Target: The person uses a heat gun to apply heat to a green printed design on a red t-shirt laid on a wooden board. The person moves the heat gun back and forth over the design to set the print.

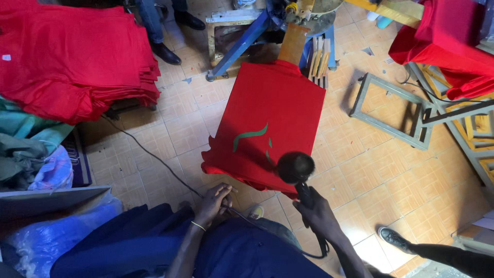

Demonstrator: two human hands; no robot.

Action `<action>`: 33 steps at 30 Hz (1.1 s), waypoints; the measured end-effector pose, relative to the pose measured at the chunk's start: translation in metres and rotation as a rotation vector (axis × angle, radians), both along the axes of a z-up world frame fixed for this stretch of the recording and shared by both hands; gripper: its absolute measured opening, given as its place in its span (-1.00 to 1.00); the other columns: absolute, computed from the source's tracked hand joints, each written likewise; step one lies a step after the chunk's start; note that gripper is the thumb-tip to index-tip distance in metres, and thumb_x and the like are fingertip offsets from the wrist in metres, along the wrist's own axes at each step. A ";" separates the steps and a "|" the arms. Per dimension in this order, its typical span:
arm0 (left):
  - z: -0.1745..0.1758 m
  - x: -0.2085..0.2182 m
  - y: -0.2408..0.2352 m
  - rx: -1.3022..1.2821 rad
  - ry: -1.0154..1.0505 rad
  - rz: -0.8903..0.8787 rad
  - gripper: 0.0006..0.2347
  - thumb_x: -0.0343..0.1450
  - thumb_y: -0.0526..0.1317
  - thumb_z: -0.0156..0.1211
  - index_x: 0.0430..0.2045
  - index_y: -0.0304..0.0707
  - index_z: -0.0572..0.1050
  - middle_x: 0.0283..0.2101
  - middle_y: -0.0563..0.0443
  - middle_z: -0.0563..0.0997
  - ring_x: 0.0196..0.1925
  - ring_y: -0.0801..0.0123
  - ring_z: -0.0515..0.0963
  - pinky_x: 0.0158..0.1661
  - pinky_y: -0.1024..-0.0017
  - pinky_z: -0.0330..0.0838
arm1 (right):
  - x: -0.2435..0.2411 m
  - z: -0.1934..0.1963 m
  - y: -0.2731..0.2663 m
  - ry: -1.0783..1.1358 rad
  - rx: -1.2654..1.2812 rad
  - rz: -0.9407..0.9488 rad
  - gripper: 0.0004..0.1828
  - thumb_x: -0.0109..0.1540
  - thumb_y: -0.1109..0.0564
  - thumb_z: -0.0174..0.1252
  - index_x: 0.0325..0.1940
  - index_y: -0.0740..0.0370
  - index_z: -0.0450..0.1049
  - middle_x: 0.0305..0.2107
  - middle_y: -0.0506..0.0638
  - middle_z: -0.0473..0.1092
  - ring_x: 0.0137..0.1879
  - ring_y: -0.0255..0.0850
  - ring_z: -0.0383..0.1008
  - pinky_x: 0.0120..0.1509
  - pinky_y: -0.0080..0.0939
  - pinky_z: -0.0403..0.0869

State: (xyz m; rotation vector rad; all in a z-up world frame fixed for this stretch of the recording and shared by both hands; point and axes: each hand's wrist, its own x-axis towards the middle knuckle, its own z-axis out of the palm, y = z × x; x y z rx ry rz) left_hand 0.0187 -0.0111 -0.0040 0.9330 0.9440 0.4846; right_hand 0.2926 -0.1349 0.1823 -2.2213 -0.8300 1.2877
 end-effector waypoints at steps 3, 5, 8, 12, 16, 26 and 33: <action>0.014 0.005 -0.006 0.002 0.044 -0.048 -0.76 0.53 -0.16 0.02 -0.32 -0.29 0.62 -0.69 -0.03 0.48 -0.82 0.49 0.23 -0.74 0.54 -0.03 | 0.000 0.005 -0.013 0.039 -0.030 -0.063 -0.80 0.29 0.07 0.20 -0.12 0.21 0.42 -0.71 0.09 0.40 -0.67 -0.20 0.36 -0.60 -0.23 0.26; 0.012 0.008 -0.005 -0.011 0.100 -0.030 -0.75 0.49 -0.11 0.06 -0.35 -0.30 0.63 -0.66 -0.06 0.50 -0.64 0.43 0.45 -0.58 0.52 0.20 | 0.000 0.004 -0.015 0.017 -0.039 -0.128 -0.76 0.27 0.04 0.20 -0.10 0.23 0.41 -0.69 0.11 0.38 -0.64 -0.17 0.37 -0.59 -0.20 0.30; 0.005 0.009 0.000 -0.050 0.058 -0.043 -0.75 0.51 -0.09 0.05 -0.34 -0.27 0.60 -0.67 -0.07 0.48 -0.82 0.49 0.23 -0.78 0.58 -0.06 | -0.004 0.006 -0.013 0.050 -0.062 -0.114 -0.77 0.27 0.04 0.18 -0.09 0.21 0.42 -0.68 0.08 0.39 -0.64 -0.20 0.37 -0.58 -0.24 0.29; 0.033 0.010 0.010 -0.029 0.098 -0.054 -0.75 0.51 -0.10 0.06 -0.34 -0.28 0.61 -0.66 -0.06 0.48 -0.82 0.50 0.23 -0.78 0.62 -0.03 | -0.004 -0.023 0.003 0.105 0.109 -0.075 -0.73 0.25 0.09 0.22 -0.07 0.29 0.42 -0.75 0.09 0.41 -0.70 -0.20 0.37 -0.58 -0.22 0.33; 0.022 0.003 0.019 0.000 0.101 0.048 -0.77 0.50 -0.15 0.10 -0.30 -0.39 0.58 -0.68 -0.16 0.51 -0.82 0.45 0.29 -0.77 0.58 0.05 | -0.004 -0.054 0.040 0.066 0.323 -0.131 -0.72 0.19 0.09 0.31 -0.18 0.31 0.43 -0.75 0.17 0.36 -0.70 -0.14 0.38 -0.60 -0.22 0.30; -0.003 -0.018 0.015 0.046 0.008 0.146 -0.77 0.51 -0.22 0.10 -0.31 -0.50 0.61 -0.75 -0.26 0.48 -0.95 0.43 0.27 -0.84 0.62 0.09 | -0.020 -0.091 0.093 0.377 0.465 0.052 -0.77 0.17 0.18 0.36 -0.24 0.30 0.45 -0.78 0.16 0.39 -0.78 -0.13 0.41 -0.77 -0.31 0.30; -0.008 -0.025 0.011 0.045 -0.072 0.251 -0.79 0.50 -0.26 0.12 -0.32 -0.50 0.62 -0.75 -0.30 0.51 -0.96 0.40 0.30 -0.84 0.59 0.14 | -0.019 -0.088 0.124 0.272 0.573 0.044 -0.79 0.19 0.23 0.32 -0.19 0.35 0.43 -0.70 0.13 0.34 -0.75 -0.14 0.41 -0.71 -0.28 0.30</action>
